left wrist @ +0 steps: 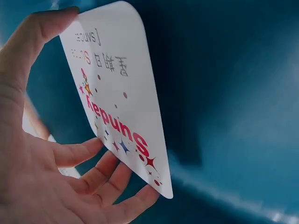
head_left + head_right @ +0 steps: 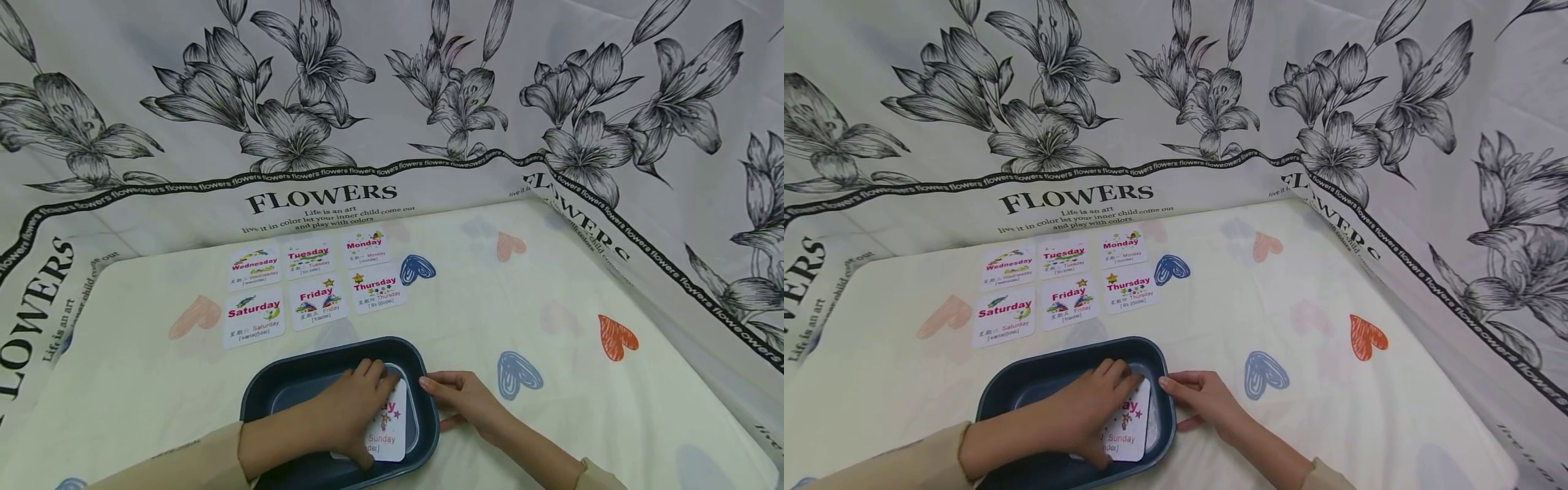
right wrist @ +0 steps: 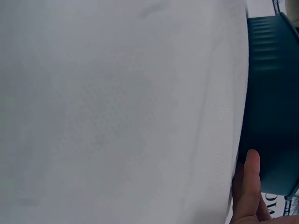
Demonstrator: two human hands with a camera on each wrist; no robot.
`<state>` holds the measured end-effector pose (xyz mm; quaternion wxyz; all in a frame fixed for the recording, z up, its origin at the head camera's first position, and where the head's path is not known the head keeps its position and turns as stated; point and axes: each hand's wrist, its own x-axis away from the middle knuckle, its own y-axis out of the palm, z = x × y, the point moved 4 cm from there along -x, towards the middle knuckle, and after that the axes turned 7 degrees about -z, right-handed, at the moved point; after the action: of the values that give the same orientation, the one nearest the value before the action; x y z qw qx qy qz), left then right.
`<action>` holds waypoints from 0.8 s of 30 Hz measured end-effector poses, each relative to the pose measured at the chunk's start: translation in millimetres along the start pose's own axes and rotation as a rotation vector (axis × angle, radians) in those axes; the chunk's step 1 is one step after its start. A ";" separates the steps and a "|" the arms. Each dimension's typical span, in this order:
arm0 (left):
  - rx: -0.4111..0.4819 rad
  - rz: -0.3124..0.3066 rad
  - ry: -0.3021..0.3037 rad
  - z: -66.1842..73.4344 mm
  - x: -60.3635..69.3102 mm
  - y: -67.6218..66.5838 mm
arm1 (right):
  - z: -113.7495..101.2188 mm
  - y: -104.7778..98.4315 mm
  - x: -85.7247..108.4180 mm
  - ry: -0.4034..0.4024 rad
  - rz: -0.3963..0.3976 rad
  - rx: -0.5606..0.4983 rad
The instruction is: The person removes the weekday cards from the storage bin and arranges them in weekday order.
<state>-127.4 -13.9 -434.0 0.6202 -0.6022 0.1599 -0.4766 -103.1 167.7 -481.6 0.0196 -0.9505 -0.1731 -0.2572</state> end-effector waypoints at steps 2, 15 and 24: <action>0.007 0.023 -0.006 -0.1 4.4 -8.2 | -0.8 0.2 0.4 0.002 -0.001 -0.001; 0.033 0.218 -0.055 -2.6 28.2 -66.6 | -0.3 -0.3 0.1 -0.010 -0.002 -0.010; 0.015 0.340 -0.060 -16.9 29.5 -81.9 | -0.4 0.0 0.0 -0.003 0.002 -0.007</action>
<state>-158.5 -32.4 -353.0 0.7008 -0.5758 0.2372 -0.3479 -103.3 167.7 -481.2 0.0163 -0.9511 -0.1711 -0.2565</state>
